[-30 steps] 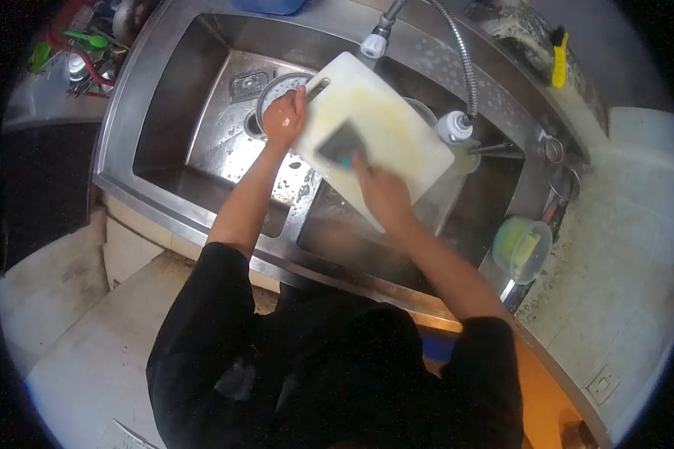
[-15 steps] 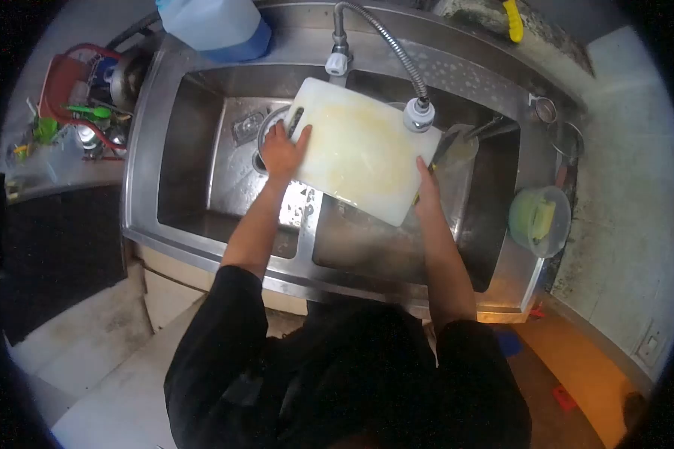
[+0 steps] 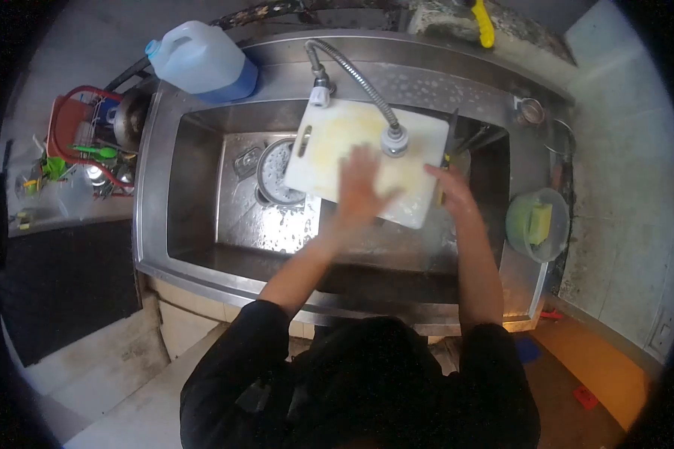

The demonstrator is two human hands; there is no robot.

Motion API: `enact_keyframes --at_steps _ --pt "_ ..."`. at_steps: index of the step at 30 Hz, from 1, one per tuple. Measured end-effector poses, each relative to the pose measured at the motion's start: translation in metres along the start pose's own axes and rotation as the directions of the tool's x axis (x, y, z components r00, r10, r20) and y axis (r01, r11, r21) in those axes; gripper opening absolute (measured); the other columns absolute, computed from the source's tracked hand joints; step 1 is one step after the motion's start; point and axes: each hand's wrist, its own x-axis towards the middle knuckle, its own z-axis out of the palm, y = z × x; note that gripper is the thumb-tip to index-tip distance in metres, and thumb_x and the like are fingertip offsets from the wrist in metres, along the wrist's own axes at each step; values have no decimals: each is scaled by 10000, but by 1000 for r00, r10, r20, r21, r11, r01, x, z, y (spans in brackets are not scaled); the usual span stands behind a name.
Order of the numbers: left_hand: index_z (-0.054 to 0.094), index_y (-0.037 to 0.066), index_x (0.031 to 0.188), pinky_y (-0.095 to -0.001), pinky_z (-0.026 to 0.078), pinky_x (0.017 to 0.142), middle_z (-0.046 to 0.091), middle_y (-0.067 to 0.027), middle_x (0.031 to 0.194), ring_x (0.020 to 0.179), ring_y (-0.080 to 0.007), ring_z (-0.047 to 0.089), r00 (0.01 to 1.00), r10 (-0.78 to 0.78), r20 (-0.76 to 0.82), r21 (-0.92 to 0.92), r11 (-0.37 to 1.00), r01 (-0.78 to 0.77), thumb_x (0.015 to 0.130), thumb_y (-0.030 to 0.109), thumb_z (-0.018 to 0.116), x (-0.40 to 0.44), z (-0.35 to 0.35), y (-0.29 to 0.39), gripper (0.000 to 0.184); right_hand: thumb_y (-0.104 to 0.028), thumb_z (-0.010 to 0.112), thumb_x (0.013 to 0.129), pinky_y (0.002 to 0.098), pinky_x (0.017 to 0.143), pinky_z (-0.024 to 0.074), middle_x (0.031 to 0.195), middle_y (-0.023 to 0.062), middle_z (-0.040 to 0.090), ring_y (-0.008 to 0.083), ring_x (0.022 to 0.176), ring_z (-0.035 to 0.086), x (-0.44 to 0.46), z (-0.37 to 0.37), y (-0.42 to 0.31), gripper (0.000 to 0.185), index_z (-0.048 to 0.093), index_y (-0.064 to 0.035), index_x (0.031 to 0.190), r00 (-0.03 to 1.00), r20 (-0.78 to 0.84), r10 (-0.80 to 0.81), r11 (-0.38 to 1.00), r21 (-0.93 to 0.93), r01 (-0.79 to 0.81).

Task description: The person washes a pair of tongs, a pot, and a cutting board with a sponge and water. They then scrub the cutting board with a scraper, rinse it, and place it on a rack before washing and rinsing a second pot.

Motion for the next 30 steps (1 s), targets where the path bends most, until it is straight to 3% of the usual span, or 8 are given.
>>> enact_keyframes --at_steps 5,9,10,15,18,20,26,30 --pt "255 -5 1401 -560 23 1088 196 -218 1467 1385 -360 76 904 -420 -86 348 837 422 856 577 386 27 16 4 808 -119 676 797 311 796 484 1047 102 624 196 924 613 0 25 15 362 551 -7 1118 1000 -13 -10 1000 -13 10" --pt "309 79 1392 -551 92 1091 352 -165 1405 1354 -357 192 926 340 166 26 937 -349 884 464 413 27 31 -6 646 -132 654 816 309 804 477 1091 108 596 200 951 598 -11 28 20 387 514 1 1151 998 -58 28 997 -66 -32" --pt "320 77 1386 -534 126 1087 352 -152 1408 1341 -336 233 983 91 162 -262 964 -47 875 457 446 34 21 -24 648 -132 654 816 309 804 477 1091 108 596 200 951 598 -14 23 23 387 514 1 1151 999 -50 15 996 -82 -19" --pt "269 -105 1347 -635 53 1038 223 -332 1401 1319 -516 101 908 -276 -316 343 859 381 850 486 487 46 25 -100 803 -130 645 820 319 802 478 1051 132 598 217 921 598 -2 -6 54 421 490 78 1152 993 -118 4 988 -153 -22" --pt "369 9 1340 -535 128 1091 363 -209 1373 1322 -369 273 898 240 367 -164 968 -192 836 427 522 29 23 -28 673 -144 651 821 307 811 457 1063 124 599 210 937 589 3 5 60 420 501 67 1151 997 -57 -47 988 -148 38" --pt "379 42 1344 -481 172 1098 374 -179 1380 1318 -314 302 863 469 186 -195 879 -436 828 379 550 38 24 -28 640 -146 645 825 309 811 452 1060 116 601 202 939 584 1 5 62 405 509 50 1151 996 -81 -43 990 -135 32" --pt "403 -23 1314 -466 189 1091 333 -247 1394 1332 -350 267 850 -497 -175 230 819 526 852 481 508 21 -38 -144 691 -192 597 850 352 821 448 1034 131 613 237 943 591 18 -7 78 379 516 19 1155 951 -208 -227 922 -361 141" --pt "570 -37 946 -457 436 798 558 -265 1011 941 -395 551 764 -584 -276 167 753 636 865 398 541 -47 -56 -148 443 -223 583 872 371 814 451 1038 146 620 265 951 599 49 16 92 353 528 18 1123 795 -284 -536 624 -767 147"
